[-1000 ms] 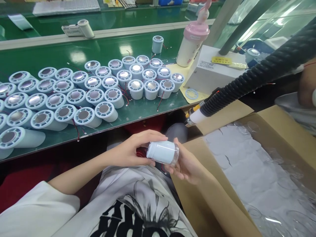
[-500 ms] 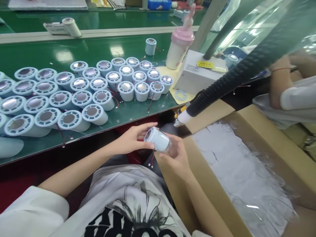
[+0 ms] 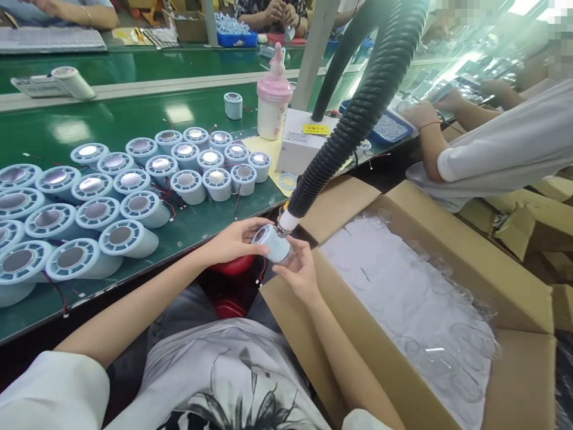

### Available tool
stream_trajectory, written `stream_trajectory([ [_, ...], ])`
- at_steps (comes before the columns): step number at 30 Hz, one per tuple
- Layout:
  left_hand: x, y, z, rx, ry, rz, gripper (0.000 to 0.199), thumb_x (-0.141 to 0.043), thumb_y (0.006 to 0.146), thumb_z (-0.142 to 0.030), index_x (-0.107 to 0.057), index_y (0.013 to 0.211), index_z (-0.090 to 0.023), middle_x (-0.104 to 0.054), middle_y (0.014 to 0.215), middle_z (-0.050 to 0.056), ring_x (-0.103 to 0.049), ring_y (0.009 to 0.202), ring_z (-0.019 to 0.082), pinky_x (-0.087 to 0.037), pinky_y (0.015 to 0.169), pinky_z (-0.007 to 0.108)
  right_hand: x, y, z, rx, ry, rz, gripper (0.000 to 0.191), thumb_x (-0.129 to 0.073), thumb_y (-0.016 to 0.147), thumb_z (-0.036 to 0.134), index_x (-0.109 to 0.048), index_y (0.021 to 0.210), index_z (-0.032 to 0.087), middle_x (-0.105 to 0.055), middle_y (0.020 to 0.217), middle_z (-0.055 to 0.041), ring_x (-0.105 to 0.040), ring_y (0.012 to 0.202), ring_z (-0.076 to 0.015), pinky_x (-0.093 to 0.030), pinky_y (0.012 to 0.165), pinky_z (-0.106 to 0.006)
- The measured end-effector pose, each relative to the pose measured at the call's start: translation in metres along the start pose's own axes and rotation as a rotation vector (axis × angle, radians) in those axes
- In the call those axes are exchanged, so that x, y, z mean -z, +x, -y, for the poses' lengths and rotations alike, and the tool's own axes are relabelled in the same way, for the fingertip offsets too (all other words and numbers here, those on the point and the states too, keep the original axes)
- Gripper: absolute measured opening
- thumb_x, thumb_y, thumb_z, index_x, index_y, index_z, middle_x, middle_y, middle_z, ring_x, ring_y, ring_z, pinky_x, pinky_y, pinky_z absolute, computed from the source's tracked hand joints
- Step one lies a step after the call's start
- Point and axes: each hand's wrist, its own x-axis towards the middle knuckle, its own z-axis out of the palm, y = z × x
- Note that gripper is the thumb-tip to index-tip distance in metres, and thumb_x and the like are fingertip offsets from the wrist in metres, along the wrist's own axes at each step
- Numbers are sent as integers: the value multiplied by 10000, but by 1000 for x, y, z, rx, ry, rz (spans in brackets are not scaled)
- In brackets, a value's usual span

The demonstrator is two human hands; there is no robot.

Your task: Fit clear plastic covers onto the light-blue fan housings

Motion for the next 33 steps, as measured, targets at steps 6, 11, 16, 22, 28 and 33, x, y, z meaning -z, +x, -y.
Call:
stream_trajectory([
  [6,3,-29,-8,71,2,17,533,-824,650,-240,-515,1075,-153,-619,1033,56,-643,857,138,-542,769,281,-4,-6,12,-56,1,127,540,-792,675,376,-522,1127,254,-622,1149,-74,-639,969,-225,-571,759,-368],
  [11,-2,-46,-10,73,21,2,499,-807,675,-302,-477,1022,-159,-575,964,25,-623,763,113,-552,655,238,-2,-18,18,153,-207,225,544,-736,750,311,-487,1230,259,-573,1305,-111,-555,1194,-271,-504,948,-451],
  [16,-8,-57,-11,73,61,-33,398,-734,749,-370,-456,951,-168,-544,841,-9,-592,713,114,-534,607,239,0,-26,22,246,-305,269,549,-719,760,278,-474,1251,262,-562,1345,-123,-527,1243,-284,-465,997,-484],
  [22,-9,-65,-14,-154,370,0,348,-697,767,-293,-537,1054,-179,-559,987,38,-567,825,144,-497,706,250,-6,-36,27,3,-103,121,516,-688,758,446,-496,1199,258,-630,1218,-107,-594,1138,-293,-533,901,-459],
  [28,-5,-68,-14,-428,662,82,404,-644,799,-226,-608,1201,-219,-541,1095,85,-538,1008,215,-460,896,340,-4,-43,31,65,-133,127,511,-708,758,420,-516,1205,264,-612,1260,-110,-641,985,-269,-561,821,-447],
  [33,-6,-74,-15,-397,726,93,434,-591,847,-233,-600,1275,-305,-509,1076,71,-517,1007,209,-465,913,351,-2,-46,36,83,-161,86,508,-708,747,455,-528,1185,270,-625,1241,-112,-650,885,-257,-564,776,-445],
])
